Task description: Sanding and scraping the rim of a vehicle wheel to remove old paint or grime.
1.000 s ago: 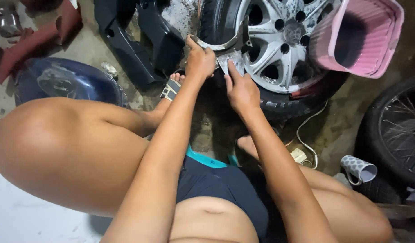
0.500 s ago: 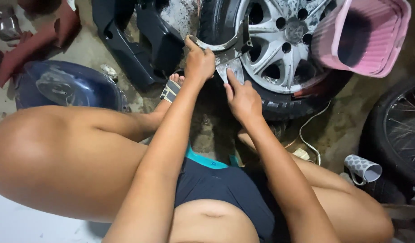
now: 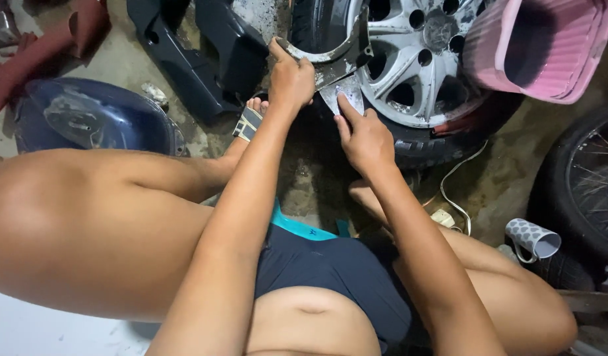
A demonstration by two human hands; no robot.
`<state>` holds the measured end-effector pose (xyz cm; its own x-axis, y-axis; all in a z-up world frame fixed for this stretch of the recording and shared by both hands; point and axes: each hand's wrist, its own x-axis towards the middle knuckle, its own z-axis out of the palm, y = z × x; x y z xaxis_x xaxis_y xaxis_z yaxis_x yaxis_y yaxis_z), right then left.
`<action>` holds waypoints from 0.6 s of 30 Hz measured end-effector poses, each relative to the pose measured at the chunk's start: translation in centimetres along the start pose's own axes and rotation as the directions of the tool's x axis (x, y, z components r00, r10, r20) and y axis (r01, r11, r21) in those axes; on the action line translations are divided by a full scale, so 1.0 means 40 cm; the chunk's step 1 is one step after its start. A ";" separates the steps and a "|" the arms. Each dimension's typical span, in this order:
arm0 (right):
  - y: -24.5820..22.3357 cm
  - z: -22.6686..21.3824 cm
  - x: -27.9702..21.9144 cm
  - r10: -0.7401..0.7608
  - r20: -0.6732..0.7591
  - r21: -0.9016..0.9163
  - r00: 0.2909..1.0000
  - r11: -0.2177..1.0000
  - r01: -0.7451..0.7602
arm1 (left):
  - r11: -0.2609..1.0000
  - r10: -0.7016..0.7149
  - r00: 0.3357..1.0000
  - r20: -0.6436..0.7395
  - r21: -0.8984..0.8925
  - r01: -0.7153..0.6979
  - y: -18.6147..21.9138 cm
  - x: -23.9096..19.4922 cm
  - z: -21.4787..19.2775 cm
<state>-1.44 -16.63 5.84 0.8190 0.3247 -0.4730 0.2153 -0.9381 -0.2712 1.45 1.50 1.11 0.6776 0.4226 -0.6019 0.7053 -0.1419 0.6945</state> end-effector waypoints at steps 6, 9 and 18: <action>0.005 0.017 -0.007 -0.058 -0.073 -0.008 0.996 0.998 0.058 | 0.999 0.009 1.000 -0.011 -0.035 -0.009 -0.006 0.001 0.005; 0.002 0.014 -0.006 -0.037 -0.024 0.002 0.999 0.999 0.037 | 0.999 0.050 0.997 -0.058 0.017 -0.049 -0.051 0.044 0.039; -0.005 -0.003 -0.020 -0.043 -0.017 0.028 0.999 0.999 0.043 | 0.997 0.061 0.992 -0.110 0.054 -0.055 -0.080 0.074 0.064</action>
<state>-2.06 -16.73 6.37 0.8182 0.3624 -0.4463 0.2354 -0.9194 -0.3150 1.72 0.90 -3.90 0.6922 0.5092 -0.5115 0.6771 -0.2127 0.7045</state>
